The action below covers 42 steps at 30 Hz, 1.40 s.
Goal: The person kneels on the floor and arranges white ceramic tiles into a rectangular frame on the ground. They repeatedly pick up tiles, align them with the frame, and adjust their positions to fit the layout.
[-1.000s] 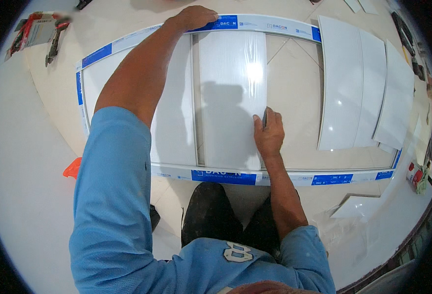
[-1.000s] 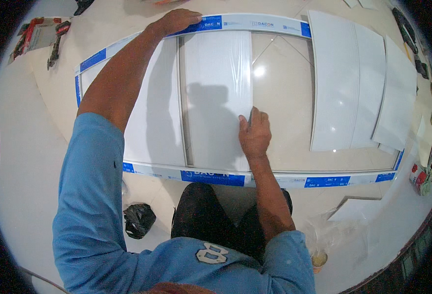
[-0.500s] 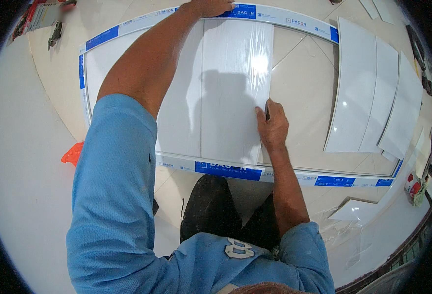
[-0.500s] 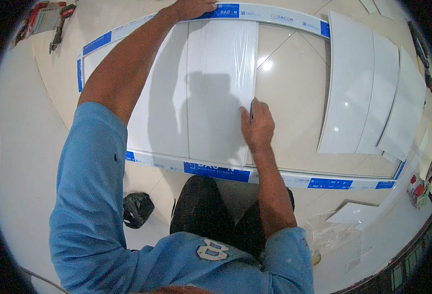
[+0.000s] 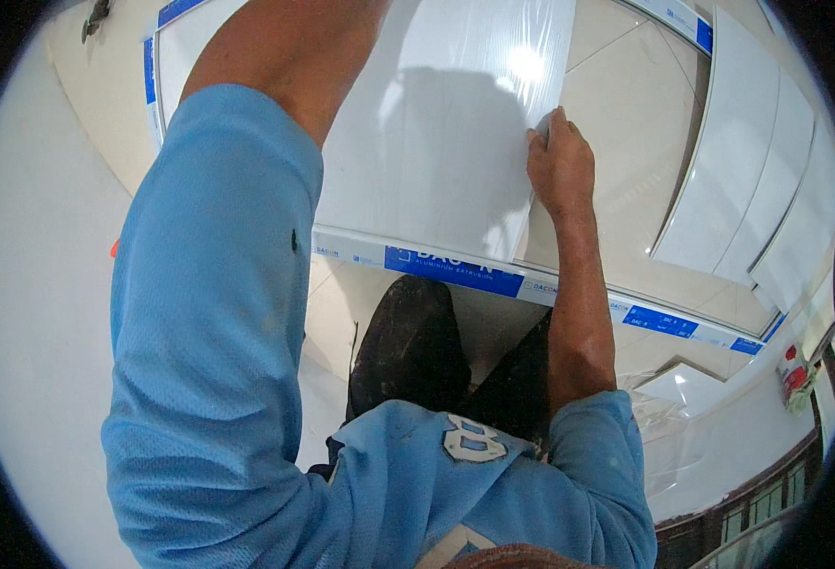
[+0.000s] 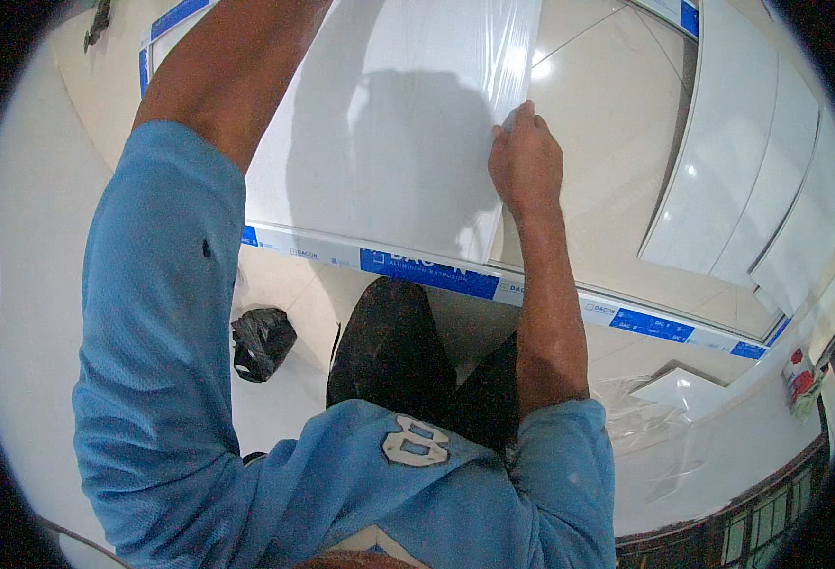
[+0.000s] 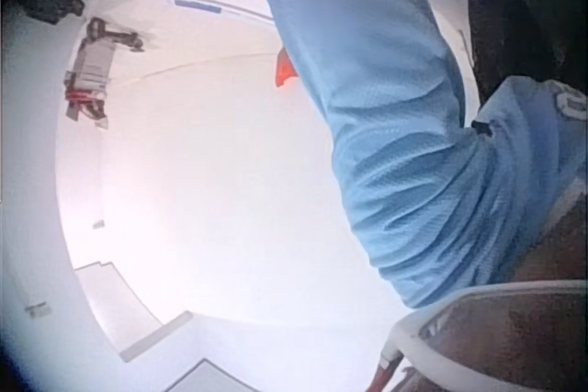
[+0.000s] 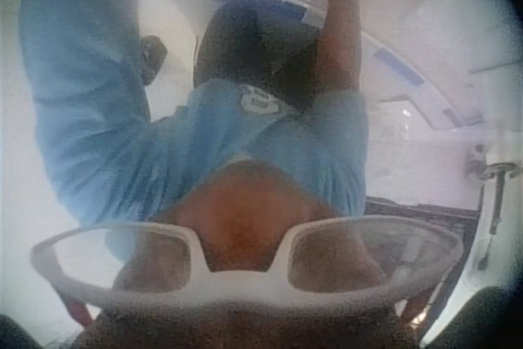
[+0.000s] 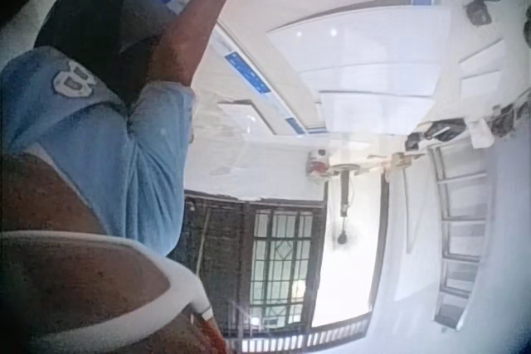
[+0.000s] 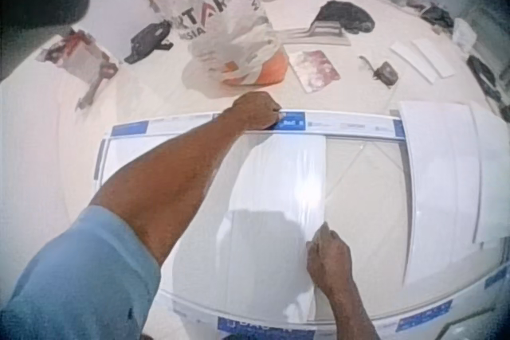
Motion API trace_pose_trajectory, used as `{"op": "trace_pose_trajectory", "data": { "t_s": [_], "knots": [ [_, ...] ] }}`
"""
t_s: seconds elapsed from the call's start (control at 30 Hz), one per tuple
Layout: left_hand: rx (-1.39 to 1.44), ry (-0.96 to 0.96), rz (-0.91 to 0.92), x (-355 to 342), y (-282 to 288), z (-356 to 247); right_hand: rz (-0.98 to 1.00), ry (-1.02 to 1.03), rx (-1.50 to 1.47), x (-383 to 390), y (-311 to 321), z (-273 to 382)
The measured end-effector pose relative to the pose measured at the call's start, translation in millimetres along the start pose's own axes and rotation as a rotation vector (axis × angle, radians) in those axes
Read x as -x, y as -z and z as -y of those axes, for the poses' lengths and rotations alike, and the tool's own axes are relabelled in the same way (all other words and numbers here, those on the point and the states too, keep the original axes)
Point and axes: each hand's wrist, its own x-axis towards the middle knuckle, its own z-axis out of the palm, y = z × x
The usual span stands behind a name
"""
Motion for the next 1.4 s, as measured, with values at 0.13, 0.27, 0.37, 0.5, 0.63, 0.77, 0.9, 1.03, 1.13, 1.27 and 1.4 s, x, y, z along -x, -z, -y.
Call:
{"op": "trace_pose_trajectory", "data": {
  "t_s": [0.13,0.27,0.37,0.5,0.63,0.77,0.9,1.03,1.13,1.27,1.4],
  "knots": [
    [0.049,0.019,-0.05,-0.5,-6.2,-2.4,0.006,0.021,-0.008,-3.8,-0.2,-0.9],
    [-0.063,0.035,-0.052,-8.8,-17.1,-2.1,-0.119,0.04,0.057,-0.8,-14.4,1.9],
    [-0.073,0.004,-0.023,-15.0,-16.3,-2.6,-0.117,0.034,-0.012,0.3,-15.9,0.1],
    [-0.187,-0.011,0.058,-11.0,-7.6,-7.5,-0.137,0.038,0.126,2.8,-17.7,11.0],
    [-0.044,0.075,0.125,-11.6,3.7,-13.4,0.131,0.0,-0.192,0.0,0.0,-28.0],
    [-0.02,0.082,0.14,-10.9,13.6,-22.0,-0.421,-0.202,-0.149,-3.5,74.6,-151.9],
    [-0.014,0.162,0.219,-12.3,17.0,-29.2,-0.467,-0.717,0.064,6.7,152.6,-252.6],
    [-0.03,0.148,0.233,-14.9,16.2,-31.5,-0.459,-0.535,0.308,29.1,116.6,-230.8],
    [-0.044,0.109,0.192,-15.0,15.2,-29.6,-0.378,-0.323,0.16,42.8,98.5,-228.3],
    [-0.022,0.074,0.186,-12.9,13.0,-25.0,-0.706,-0.463,0.224,29.2,119.7,-266.3],
    [0.003,0.058,0.078,-9.7,9.6,-23.3,-0.563,-0.41,0.059,10.6,124.9,-265.3]
  ]
}}
